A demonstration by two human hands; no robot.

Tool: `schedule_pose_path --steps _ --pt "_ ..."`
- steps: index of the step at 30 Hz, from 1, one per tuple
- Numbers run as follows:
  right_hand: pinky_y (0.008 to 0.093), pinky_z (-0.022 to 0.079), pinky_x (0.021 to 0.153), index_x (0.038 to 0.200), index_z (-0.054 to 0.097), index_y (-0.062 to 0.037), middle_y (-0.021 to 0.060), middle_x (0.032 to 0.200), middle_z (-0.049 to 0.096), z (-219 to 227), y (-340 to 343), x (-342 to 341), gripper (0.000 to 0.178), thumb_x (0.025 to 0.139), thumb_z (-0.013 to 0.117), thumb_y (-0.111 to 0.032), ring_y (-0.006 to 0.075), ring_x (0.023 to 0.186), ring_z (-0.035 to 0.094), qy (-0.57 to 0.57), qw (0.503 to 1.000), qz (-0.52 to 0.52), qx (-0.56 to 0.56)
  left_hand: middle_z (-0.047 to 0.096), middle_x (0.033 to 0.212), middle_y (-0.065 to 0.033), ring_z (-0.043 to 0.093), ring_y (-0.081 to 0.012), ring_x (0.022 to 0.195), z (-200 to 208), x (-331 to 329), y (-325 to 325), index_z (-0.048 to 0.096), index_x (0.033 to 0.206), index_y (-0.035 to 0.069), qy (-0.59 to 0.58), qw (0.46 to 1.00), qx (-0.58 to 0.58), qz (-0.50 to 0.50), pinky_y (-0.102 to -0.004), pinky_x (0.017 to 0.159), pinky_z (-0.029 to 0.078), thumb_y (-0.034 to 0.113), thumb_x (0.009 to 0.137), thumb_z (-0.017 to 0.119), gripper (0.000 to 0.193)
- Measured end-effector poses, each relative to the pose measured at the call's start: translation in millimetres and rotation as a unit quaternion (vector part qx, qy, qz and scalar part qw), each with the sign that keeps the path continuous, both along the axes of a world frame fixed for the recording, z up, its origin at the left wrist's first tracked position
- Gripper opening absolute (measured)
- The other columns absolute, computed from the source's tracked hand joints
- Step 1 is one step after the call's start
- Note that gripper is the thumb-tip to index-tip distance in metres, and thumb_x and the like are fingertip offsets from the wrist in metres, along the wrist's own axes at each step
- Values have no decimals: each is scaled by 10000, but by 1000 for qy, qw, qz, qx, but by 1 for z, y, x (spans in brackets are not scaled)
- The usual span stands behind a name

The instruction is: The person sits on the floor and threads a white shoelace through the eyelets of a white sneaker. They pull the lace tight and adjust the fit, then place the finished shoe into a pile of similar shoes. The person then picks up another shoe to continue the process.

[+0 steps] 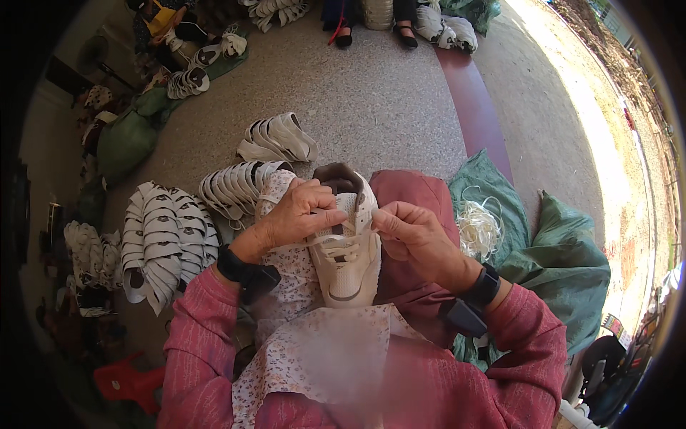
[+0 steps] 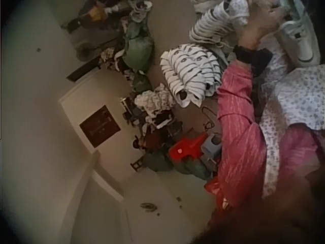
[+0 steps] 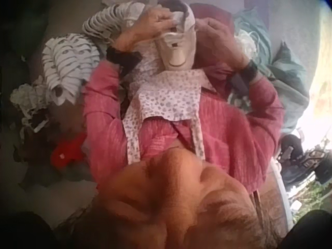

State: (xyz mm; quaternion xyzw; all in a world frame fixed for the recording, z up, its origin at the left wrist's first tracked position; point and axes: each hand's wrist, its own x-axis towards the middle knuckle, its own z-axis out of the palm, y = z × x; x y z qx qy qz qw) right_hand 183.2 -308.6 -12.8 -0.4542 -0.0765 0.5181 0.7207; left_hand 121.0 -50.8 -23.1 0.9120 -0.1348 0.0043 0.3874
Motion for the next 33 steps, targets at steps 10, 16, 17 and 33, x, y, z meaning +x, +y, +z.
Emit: schedule_pose_path --steps 10,16,17,33 --pt "206 404 525 977 594 -76 -9 799 595 -3 0 -7 109 978 678 -146 53 636 532 -84 985 6 -148 602 783 18 537 -195 853 3 0 0 690 785 124 62 998 10 8 -390 909 333 406 919 688 312" --pt "227 512 610 1120 637 -31 17 893 673 -2 -2 -11 169 984 658 -130 90 726 631 37 987 -97 -121 606 776 16 534 -193 848 7 -1 0 684 780 116 75 997 -3 9 -391 913 337 417 909 701 328" --pt "231 506 617 1116 634 -37 7 891 663 -6 -4 -11 157 994 640 -137 89 727 622 58 988 -86 -116 606 772 13 533 -194 845 7 -1 0 681 774 114 75 997 -7 10 -389 906 345 419 905 706 333" --pt "277 458 686 933 579 -109 -37 796 532 -30 6 -22 279 1070 509 -341 111 714 525 161 986 -17 50 531 754 53 511 -105 763 6 -7 -8 551 738 133 229 756 -598 133 -248 776 448 110 945 644 228"
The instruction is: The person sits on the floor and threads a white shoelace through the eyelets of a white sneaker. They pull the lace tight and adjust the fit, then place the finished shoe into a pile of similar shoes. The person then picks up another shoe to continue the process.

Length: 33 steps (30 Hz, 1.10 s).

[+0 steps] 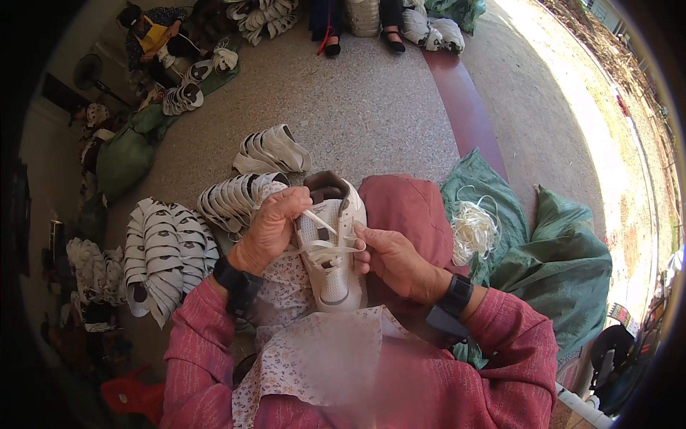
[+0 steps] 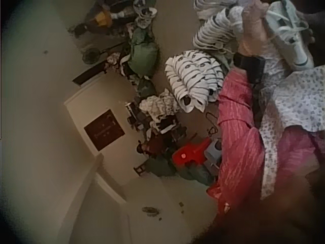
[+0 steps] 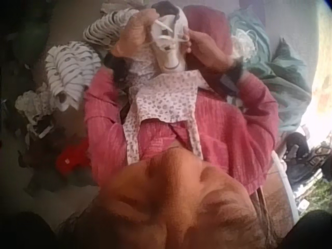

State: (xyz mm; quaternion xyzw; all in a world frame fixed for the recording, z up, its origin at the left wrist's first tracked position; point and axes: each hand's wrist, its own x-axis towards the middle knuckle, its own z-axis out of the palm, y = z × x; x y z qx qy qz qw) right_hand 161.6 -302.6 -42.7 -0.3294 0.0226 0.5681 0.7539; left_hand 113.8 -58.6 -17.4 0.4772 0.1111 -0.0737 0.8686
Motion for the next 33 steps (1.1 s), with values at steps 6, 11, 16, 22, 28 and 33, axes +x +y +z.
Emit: schedule_pose_path --steps 6,11,16,22,28,33 --pt "303 502 773 989 599 -84 2 824 597 2 5 -3 267 1069 517 -325 146 769 594 -26 999 3 -47 561 783 13 567 -156 818 -48 1 55 601 781 92 -88 956 -277 40 -366 939 485 158 991 597 220" --pt "315 524 772 1019 609 -70 25 837 638 -7 -6 6 239 1074 511 -281 141 789 637 -45 998 7 -51 599 1009 -40 549 -178 936 -25 -17 35 636 1112 41 -58 981 -113 144 -379 972 448 278 1019 588 259" --pt "354 517 768 1039 634 -69 55 891 653 46 -3 32 138 1014 601 -201 196 794 658 -421 874 47 -237 582 1111 -57 527 -213 1004 27 -59 30 614 1214 54 -131 694 677 205 -330 930 414 276 957 674 345" --pt "395 463 830 974 680 -111 57 985 558 55 16 43 163 819 732 -113 268 966 581 -858 509 50 -41 627 1111 -112 567 -309 1065 25 -82 5 675 1106 59 -231 681 692 52 -400 958 443 139 865 723 258" --pt "396 453 892 834 693 -118 33 1006 587 62 30 55 76 784 750 -117 237 1019 570 -867 469 171 -5 637 1199 -114 576 -324 1163 23 -42 -2 670 1127 63 -307 687 659 2 -429 1030 430 81 832 710 298" --pt "377 442 933 847 698 -107 27 1039 620 34 34 66 97 784 771 -104 244 1028 558 -793 577 178 80 624 1106 -98 560 -298 1104 10 -9 4 658 1102 54 -323 729 600 -72 -414 1003 418 82 787 739 326"
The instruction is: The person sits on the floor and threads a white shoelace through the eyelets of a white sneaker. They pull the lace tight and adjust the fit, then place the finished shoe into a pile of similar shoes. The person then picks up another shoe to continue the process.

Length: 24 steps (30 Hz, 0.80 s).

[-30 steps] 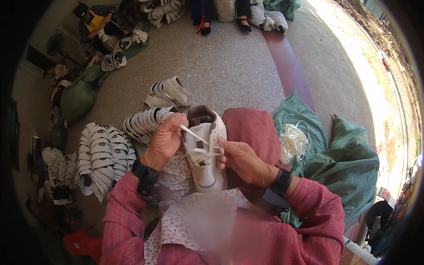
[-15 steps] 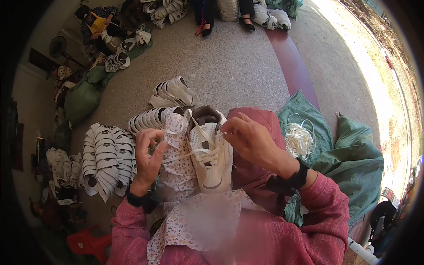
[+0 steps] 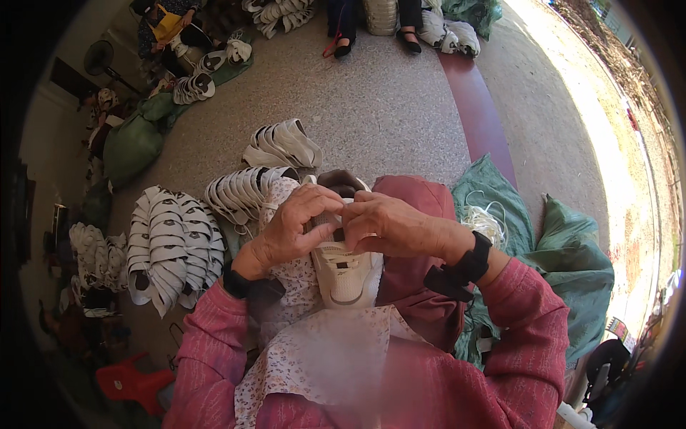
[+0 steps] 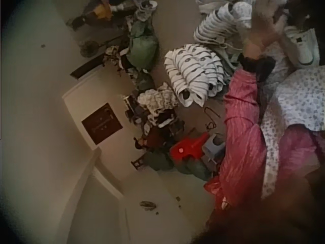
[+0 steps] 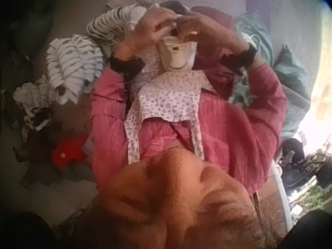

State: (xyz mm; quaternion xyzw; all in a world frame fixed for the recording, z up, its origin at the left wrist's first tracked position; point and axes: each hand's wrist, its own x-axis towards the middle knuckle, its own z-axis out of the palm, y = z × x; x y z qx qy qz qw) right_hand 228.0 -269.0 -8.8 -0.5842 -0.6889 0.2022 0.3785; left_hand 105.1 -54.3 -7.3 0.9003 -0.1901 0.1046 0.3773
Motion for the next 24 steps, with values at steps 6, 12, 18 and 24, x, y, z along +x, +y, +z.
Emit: schedule_pose_path --steps 6,12,18,24 --pt "371 438 958 906 702 -100 32 1070 625 -10 -4 5 112 815 761 -73 240 1041 555 94 995 29 -15 551 931 -47 492 -261 947 -7 6 -1 645 1028 71 48 999 2 -21 -384 908 394 140 779 771 287" --pt "370 456 923 921 686 -82 41 1081 590 2 -10 -8 101 832 731 -101 225 1028 567 -11 999 -37 19 541 879 -25 468 -241 875 -13 11 4 631 953 95 61 997 -7 -48 -379 849 386 177 810 781 223" --pt "358 488 833 992 571 -8 76 955 545 23 -16 -29 206 862 649 -148 235 967 594 -309 948 -69 -42 552 857 -50 498 -252 841 -12 6 -6 618 896 88 -29 998 50 7 -382 835 393 238 841 769 220" --pt "376 483 800 1102 508 -31 85 953 553 8 -27 -59 278 889 635 -156 264 890 609 -42 982 -124 -137 539 806 -37 509 -251 824 -3 4 -8 609 826 84 -24 991 128 18 -395 825 391 335 864 739 285"
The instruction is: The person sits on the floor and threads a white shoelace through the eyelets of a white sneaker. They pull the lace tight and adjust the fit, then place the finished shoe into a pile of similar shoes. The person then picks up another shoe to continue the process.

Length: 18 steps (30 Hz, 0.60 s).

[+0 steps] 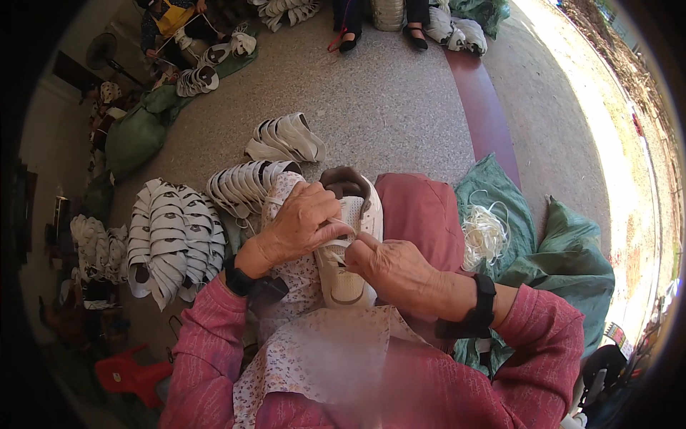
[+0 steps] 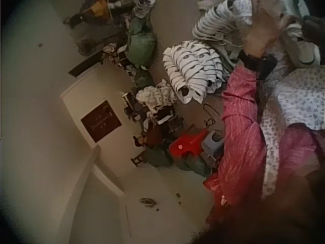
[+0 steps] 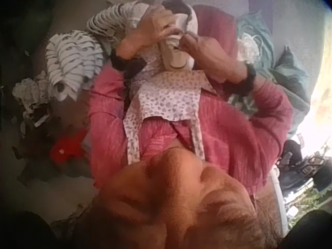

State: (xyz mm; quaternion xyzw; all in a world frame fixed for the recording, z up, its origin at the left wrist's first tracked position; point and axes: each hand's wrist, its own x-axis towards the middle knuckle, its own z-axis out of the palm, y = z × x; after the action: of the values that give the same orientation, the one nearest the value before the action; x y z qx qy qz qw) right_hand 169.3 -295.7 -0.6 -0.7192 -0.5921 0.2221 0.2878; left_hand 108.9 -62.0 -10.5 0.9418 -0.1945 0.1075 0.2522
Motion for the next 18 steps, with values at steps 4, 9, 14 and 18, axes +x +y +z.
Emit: schedule_pose_path --steps 4,9,14,18 --pt "393 470 810 1174 533 -62 76 962 557 24 7 22 281 918 613 -146 269 894 608 -125 990 24 62 561 776 -39 522 -247 844 -6 6 4 626 755 81 87 996 -36 6 -403 842 392 376 884 713 334" --pt "353 433 839 1057 646 -107 47 945 551 38 10 51 235 825 640 -141 208 911 587 -259 958 90 78 570 748 -29 514 -236 823 -8 11 4 635 726 80 161 982 -97 7 -402 852 381 366 897 703 340" --pt "342 426 858 905 683 -124 24 952 558 41 17 51 123 786 655 -139 172 902 587 -271 945 157 96 573 741 -20 512 -229 813 -10 13 4 641 739 89 179 975 -135 7 -396 854 379 358 906 696 321" --pt "329 422 859 759 664 -129 6 933 562 38 24 46 37 752 677 -163 152 879 591 -295 929 189 121 577 747 -12 511 -225 818 -13 12 5 637 759 93 160 975 -152 2 -393 853 380 352 914 690 306"
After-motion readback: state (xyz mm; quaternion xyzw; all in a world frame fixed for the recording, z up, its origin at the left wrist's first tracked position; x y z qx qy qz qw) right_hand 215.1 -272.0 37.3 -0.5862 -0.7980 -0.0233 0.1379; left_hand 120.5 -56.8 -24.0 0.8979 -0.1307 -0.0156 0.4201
